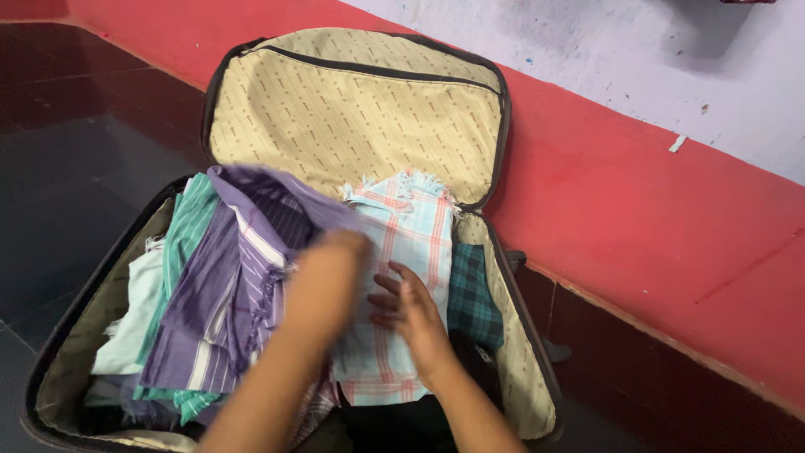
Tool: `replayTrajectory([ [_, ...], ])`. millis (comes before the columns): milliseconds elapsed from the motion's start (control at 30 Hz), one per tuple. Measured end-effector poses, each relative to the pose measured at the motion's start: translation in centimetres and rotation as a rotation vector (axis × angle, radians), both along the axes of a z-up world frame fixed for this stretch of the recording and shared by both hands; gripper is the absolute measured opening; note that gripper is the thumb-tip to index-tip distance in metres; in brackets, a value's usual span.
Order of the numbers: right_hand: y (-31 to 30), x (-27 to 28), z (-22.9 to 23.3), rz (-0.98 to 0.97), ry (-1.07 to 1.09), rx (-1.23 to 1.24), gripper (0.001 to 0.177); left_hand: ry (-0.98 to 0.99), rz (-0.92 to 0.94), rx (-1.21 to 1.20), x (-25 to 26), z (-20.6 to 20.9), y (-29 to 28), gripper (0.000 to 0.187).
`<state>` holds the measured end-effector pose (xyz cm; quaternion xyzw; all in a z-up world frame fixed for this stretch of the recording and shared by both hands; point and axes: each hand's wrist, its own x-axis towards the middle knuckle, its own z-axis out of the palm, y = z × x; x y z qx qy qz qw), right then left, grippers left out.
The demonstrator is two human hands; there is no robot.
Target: The person folds and arranges various pieces of clothing inside an open suitcase. They handle shirts, towels, and other garments, stacking them neatly to fit within the suitcase.
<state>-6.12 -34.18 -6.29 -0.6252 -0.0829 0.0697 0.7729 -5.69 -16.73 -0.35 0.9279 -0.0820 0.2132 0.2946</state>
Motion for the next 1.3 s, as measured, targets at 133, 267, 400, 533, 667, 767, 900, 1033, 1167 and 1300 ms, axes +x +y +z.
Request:
replayTrajectory([
  [133, -0.7, 0.6, 0.0, -0.055, 0.256, 0.345, 0.067, 0.022, -0.540, 0.202, -1.7, -2.0, -3.7, 0.025],
  [267, -1.1, 0.4, 0.6, -0.064, 0.239, 0.179, 0.078, -0.112, -0.161, 0.060, -3.0, -4.6, 1.0, 0.037],
  [400, 0.4, -0.4, 0.9, 0.054, 0.028, -0.371, 0.072, -0.142, 0.415, 0.286, -4.4, -6.1, 7.6, 0.061],
  [533, 1.9, -1.1, 0.1, 0.102, -0.433, -0.717, 0.059, 0.099, 0.651, 0.197, -5.3, -8.1, 11.9, 0.096],
  [667, 2.0, -1.1, -1.0, 0.023, -0.378, -0.818, 0.053, 0.258, 0.839, 0.124, -4.6, -10.0, 13.8, 0.112],
  [767, 1.9, -1.0, -1.1, -0.051, -0.424, -0.839, 0.052, 0.244, 0.825, 0.159, -4.8, -10.2, 14.4, 0.090],
  [900, 2.9, -0.3, 0.3, -0.058, -0.474, -0.912, 0.053, 0.056, 0.692, 0.063, -5.2, -9.1, 14.7, 0.076],
  [1033, 7.6, 0.2, 1.4, -0.234, -0.413, -0.928, 0.045, 0.111, 0.698, 0.031, -5.3, -7.8, 14.5, 0.079],
  [1167, 13.4, -0.5, 1.5, -0.058, -0.627, -0.922, 0.036, 0.070, 0.632, 0.110, -5.6, -7.0, 14.5, 0.050],
  [1300, 16.7, -0.8, 1.9, 0.019, -0.603, -1.021, 0.026, -0.085, 0.669, 0.265, -5.9, -7.0, 13.9, 0.021],
])
